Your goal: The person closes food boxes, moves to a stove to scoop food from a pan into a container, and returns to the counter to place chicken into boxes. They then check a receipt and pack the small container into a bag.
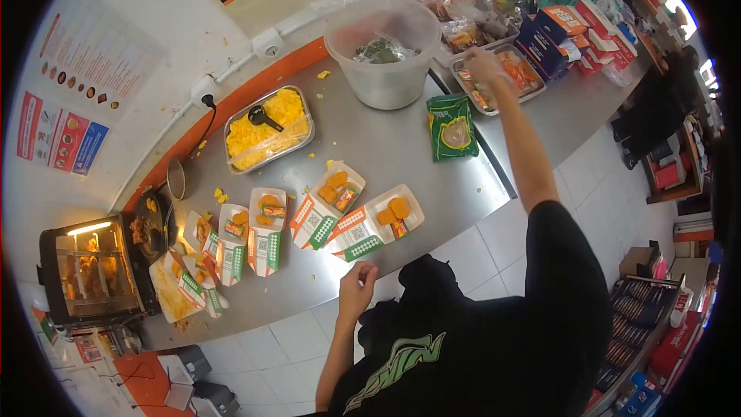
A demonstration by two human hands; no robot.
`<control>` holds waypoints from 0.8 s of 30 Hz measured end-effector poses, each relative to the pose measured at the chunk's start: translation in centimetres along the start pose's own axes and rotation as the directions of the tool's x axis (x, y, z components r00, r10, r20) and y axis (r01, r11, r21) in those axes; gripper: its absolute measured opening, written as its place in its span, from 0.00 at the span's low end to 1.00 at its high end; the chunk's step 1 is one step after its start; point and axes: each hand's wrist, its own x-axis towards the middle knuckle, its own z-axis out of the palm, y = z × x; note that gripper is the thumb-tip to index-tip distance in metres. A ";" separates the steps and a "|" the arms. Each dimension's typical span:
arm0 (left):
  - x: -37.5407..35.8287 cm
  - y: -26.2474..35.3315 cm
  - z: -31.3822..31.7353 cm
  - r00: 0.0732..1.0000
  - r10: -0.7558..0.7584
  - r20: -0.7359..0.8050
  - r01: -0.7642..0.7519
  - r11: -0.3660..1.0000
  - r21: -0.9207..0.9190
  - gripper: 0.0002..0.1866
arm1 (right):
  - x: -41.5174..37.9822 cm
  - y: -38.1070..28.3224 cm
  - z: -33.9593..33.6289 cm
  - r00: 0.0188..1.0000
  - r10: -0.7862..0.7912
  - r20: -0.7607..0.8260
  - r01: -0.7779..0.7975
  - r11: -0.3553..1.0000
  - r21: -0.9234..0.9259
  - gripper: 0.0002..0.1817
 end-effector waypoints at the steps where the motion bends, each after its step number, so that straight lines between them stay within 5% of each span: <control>1: -0.6 -0.2 -0.4 0.996 -0.083 -0.015 0.084 0.996 0.031 0.08 | 0.9 0.9 0.2 0.989 0.030 0.142 -0.008 0.988 -0.151 0.22; 2: -1.0 -0.4 -0.5 0.995 -0.101 -0.024 0.102 0.994 0.032 0.08 | 0.7 0.6 0.1 0.987 0.025 0.161 -0.001 0.989 -0.147 0.22; 4: -1.9 -1.2 -0.4 0.966 -0.233 -0.113 0.237 0.971 0.017 0.08 | -0.6 -1.0 -0.5 0.965 0.070 0.254 0.094 0.811 -0.578 0.25; 5: -2.3 -1.7 -0.4 0.967 -0.228 -0.112 0.232 0.973 0.020 0.09 | -2.1 -1.9 0.1 0.962 0.053 0.269 0.115 0.813 -0.571 0.25; 7: -2.1 -2.4 -0.1 0.970 -0.201 -0.136 0.205 0.979 0.012 0.09 | -6.4 -3.7 1.5 0.927 -0.282 0.247 0.365 0.827 -0.428 0.24; 8: -2.3 -1.8 -0.1 0.976 -0.172 -0.135 0.175 0.985 0.010 0.09 | -8.1 -3.4 2.7 0.816 -0.454 0.358 0.559 0.779 -0.286 0.21; 10: -1.5 -1.4 -0.2 0.970 -0.197 -0.142 0.202 0.979 0.023 0.10 | -9.3 -4.4 4.7 0.811 0.035 0.584 0.370 0.742 -0.559 0.22; 11: -1.0 -1.6 -0.3 0.980 -0.159 -0.122 0.165 0.986 0.039 0.10 | -10.0 -4.6 4.5 0.803 0.025 0.596 0.387 0.738 -0.552 0.22; 14: 0.0 -1.0 -1.3 0.975 -0.173 -0.138 0.177 0.984 0.021 0.11 | -10.7 -8.3 2.2 0.855 -0.171 0.490 0.408 0.806 -0.430 0.19; 17: 0.9 -3.3 -1.1 0.959 -0.218 -0.184 0.202 0.974 -0.102 0.12 | -12.8 -14.6 1.5 0.901 -0.272 0.338 0.239 0.961 0.136 0.19; 19: 1.8 -6.0 -0.5 0.954 -0.224 -0.198 0.164 0.946 -0.278 0.12 | -12.5 -15.8 6.0 0.884 -0.448 0.134 0.427 0.890 0.157 0.21; 20: 2.2 -4.7 -0.8 0.950 -0.233 -0.208 0.169 0.944 -0.284 0.12 | -12.8 -17.2 8.0 0.888 -0.249 0.387 0.063 0.898 0.435 0.23; 21: 2.4 -2.5 -1.3 0.948 -0.287 -0.135 0.222 0.904 -0.367 0.12 | -12.9 -18.4 10.0 0.748 -0.121 0.652 -0.357 0.756 0.549 0.25; 22: 2.7 -1.2 -1.4 0.943 -0.327 -0.063 0.267 0.856 -0.443 0.12 | -12.2 -18.8 12.4 0.742 -0.135 0.657 -0.347 0.760 0.549 0.25; 24: 3.1 -1.1 -1.0 0.950 -0.304 -0.078 0.243 0.869 -0.430 0.12 | -9.4 -19.6 17.8 0.567 -0.172 0.805 -0.779 0.207 0.593 0.25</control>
